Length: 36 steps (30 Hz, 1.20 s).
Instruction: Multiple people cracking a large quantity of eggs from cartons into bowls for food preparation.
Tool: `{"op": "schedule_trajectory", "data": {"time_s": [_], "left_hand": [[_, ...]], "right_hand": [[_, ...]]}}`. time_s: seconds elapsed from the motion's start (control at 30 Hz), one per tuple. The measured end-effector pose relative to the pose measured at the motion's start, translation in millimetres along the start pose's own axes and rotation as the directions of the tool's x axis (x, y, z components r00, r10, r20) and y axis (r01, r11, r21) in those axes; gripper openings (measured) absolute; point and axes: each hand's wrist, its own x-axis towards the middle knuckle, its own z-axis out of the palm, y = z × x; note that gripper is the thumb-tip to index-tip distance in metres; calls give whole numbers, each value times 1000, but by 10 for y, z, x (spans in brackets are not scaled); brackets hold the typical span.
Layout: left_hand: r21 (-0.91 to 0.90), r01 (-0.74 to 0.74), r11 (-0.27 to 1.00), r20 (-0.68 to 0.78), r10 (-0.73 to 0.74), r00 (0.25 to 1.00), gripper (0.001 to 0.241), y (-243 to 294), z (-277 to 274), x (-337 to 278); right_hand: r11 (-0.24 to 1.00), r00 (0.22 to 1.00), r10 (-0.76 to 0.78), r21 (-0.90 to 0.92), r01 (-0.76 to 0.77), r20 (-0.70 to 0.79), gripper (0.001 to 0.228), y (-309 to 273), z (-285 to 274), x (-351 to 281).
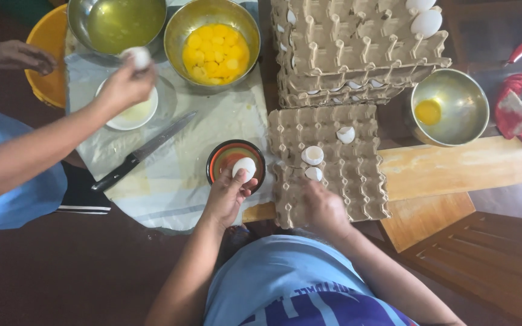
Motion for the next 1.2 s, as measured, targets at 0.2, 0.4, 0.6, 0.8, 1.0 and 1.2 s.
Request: {"op": "schedule_trajectory", "data": {"time_s": [0.2,0.4,0.6,0.8,1.0,1.2], "left_hand": [[80,51,995,-74,-45,996,54,94,-122,53],[99,55,994,-89,-47,995,63,366,7,-112],[87,43,995,-42,-39,998,54,273,-70,-22],[78,34,996,-26,-32,999,51,211,-136,70],[117,24,993,8,-26,1000,52,349,-133,23],[86,27,996,21,-29,999,52,230,-159,129]], "right_hand": [[915,952,307,-269,-300,-16,45,1049,466,-344],[825,848,515,-340,-451,125,40,781,20,-95],[883,892,402,-346,-318,206,55,370,233,442],[984,945,0,168,-58,328,61,-511,332,1181],[984,856,-72,176,-22,512,53,-420,547,1345],[994,825,-79,105,24,560,48,-393,675,1326]]}}
